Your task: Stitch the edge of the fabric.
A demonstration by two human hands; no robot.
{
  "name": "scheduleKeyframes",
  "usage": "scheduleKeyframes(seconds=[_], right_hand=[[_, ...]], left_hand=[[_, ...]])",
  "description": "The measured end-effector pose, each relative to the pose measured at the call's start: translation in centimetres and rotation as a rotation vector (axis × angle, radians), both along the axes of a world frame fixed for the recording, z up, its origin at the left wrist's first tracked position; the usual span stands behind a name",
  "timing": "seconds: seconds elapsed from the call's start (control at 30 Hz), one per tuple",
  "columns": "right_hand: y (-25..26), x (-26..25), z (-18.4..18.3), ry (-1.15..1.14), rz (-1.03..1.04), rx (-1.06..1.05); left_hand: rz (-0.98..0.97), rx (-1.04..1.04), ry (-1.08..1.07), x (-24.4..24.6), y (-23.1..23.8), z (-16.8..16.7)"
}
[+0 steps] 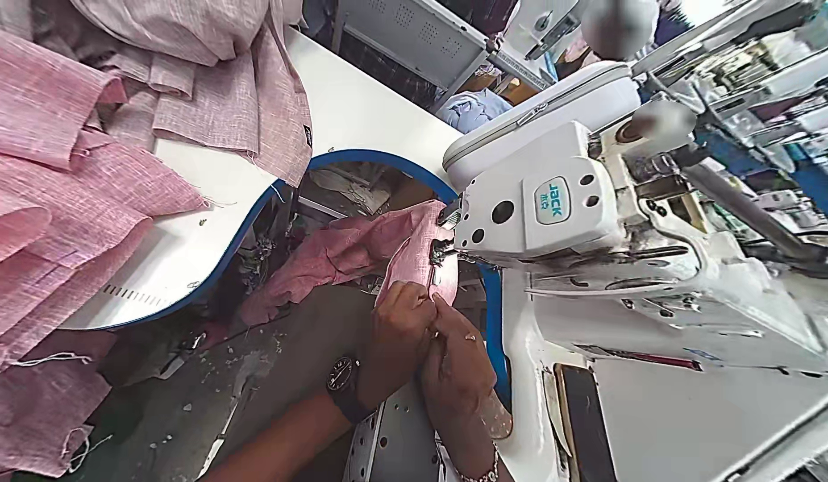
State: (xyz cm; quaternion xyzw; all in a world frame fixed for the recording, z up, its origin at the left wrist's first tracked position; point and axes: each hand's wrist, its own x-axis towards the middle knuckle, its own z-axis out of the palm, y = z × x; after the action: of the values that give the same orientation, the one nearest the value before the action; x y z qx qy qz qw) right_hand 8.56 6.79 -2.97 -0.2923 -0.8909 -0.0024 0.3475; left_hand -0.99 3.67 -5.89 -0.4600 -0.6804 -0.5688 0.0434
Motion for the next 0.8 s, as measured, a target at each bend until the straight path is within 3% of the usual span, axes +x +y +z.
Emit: scheduleKeyframes(seconds=[0.13,0.23,0.3,0.4,0.47,0.6,0.7,0.8], right_hand=[[0.1,0.2,-0.1,-0.042,-0.014,-0.040],[-0.4,0.2,-0.4,-0.047,0.026,-0.066],[-1.0,0.2,-0.7,-0.115,0.056,-0.057],[-1.0,-0.3,-0.8,-0.133,0.079,0.003],[-0.7,-0.5,-1.0,-0.118,0.077,0.036],[-0.5,0.0,-1.2,-0.122,0.089,0.005],[-0.2,-0.6,-1.2,-0.113,0.099,0.024],[-0.1,-0.5,-1.4,-0.097,0.094,0.013]], left_hand=[[-0.030,-0.008,0.016,0.2,-0.5,0.5],[-0.110,0.010,-0.160,-2.6,-3.1,4.3],[-0.263,-0.096,-0.437,-6.4,-2.8,5.9],[-0.641,-0.158,-1.140,-9.5,5.0,0.4],[-0.745,-0.123,-1.366,-10.0,10.1,-2.0],[-0.540,-0.291,-0.991,-13.0,17.3,0.4],[-0.431,-0.303,-1.018,-11.4,16.7,0.1],[-0.256,-0.266,-1.119,-8.1,14.7,-3.1]])
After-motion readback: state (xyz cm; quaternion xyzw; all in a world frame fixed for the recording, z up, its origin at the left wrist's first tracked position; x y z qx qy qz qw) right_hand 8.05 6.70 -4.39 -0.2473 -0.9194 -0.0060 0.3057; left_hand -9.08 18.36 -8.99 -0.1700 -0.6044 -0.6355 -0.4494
